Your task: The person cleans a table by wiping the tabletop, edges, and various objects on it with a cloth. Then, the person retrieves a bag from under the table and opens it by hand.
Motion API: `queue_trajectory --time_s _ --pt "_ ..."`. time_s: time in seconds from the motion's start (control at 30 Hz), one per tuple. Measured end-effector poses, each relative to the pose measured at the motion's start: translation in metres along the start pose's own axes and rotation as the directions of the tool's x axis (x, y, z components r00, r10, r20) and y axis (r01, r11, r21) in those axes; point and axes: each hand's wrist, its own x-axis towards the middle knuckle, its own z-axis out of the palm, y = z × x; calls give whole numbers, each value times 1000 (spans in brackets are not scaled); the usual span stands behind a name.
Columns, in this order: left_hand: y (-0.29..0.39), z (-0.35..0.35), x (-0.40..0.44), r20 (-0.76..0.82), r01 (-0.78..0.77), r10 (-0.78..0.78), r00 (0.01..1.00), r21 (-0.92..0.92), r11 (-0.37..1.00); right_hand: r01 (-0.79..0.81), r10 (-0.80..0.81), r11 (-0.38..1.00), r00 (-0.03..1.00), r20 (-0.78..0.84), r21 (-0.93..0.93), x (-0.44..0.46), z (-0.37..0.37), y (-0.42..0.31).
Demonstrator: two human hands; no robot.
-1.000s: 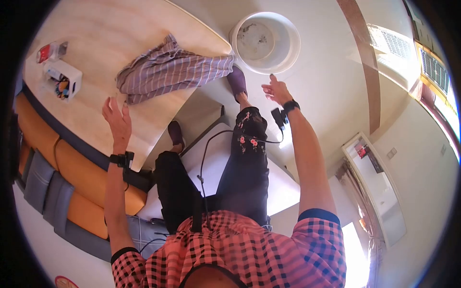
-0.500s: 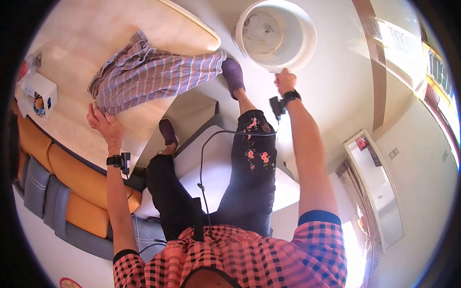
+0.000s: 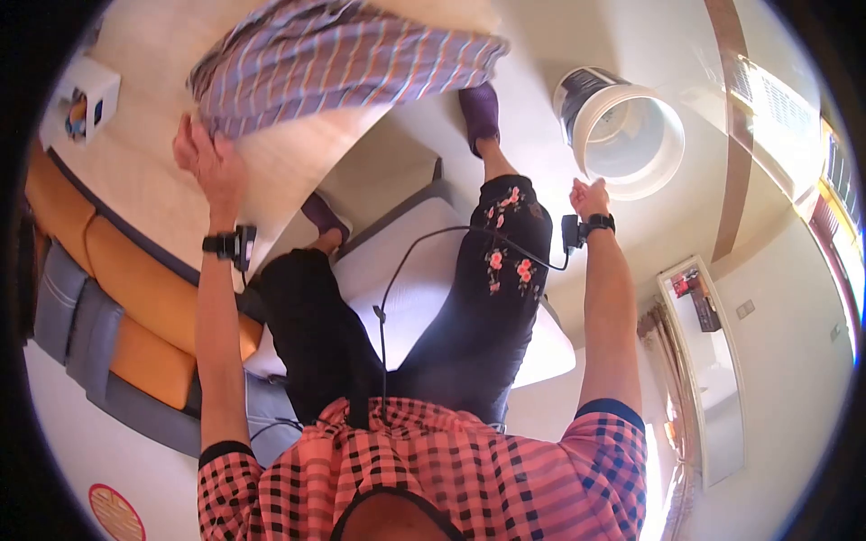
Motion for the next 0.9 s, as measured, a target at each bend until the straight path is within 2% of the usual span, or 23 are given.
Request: queue_trajectory --time_s 0.07,0.1,0.2,0.27,0.3,0.33,0.43,0.5,0.6,0.7,0.73,0.8,0.83,0.9 --pt "1 0 1 -21 12 -12 1000 -7 1000 41 -14 982 989 149 -183 -27 20 12" --pt "0 2 0 -38 18 -18 999 -8 1000 102 -45 973 964 264 -208 -37 36 15" --pt "-9 5 -3 -78 -14 11 997 -40 999 295 -67 886 845 531 -357 -82 102 12" --pt "-7 1 -2 -89 -67 59 994 -96 993 579 -157 549 780 606 -603 -131 148 9" --pt "-8 -5 -3 -96 -94 82 992 -126 988 685 -149 358 713 685 -635 -151 166 10" --pt "-13 -14 -6 -39 -99 94 995 -154 983 765 -117 150 642 757 -626 -164 181 11" --pt "-17 -51 -12 72 -121 137 988 -195 973 787 -76 -47 611 788 -615 -167 221 10" --pt "-16 -69 -22 99 -137 155 983 -173 975 765 -63 -74 637 768 -640 -172 241 8" --pt "-29 -71 -51 44 -205 210 977 -86 975 747 -70 -102 653 754 -657 -187 257 16" --pt "-26 -77 -55 6 -208 209 978 -66 976 739 -87 -99 661 745 -667 -190 263 24" --pt "-24 -83 -54 9 -202 203 979 -83 976 759 -100 -87 638 764 -645 -188 266 26" --pt "-27 -97 -56 16 -189 192 981 -112 976 787 -95 -148 591 801 -598 -199 271 31" --pt "-29 -102 -54 6 -193 195 981 -111 975 794 -111 -112 588 801 -598 -218 272 36" --pt "-31 -114 -55 -13 -197 197 980 -111 974 824 -71 -185 532 843 -536 -222 276 35"
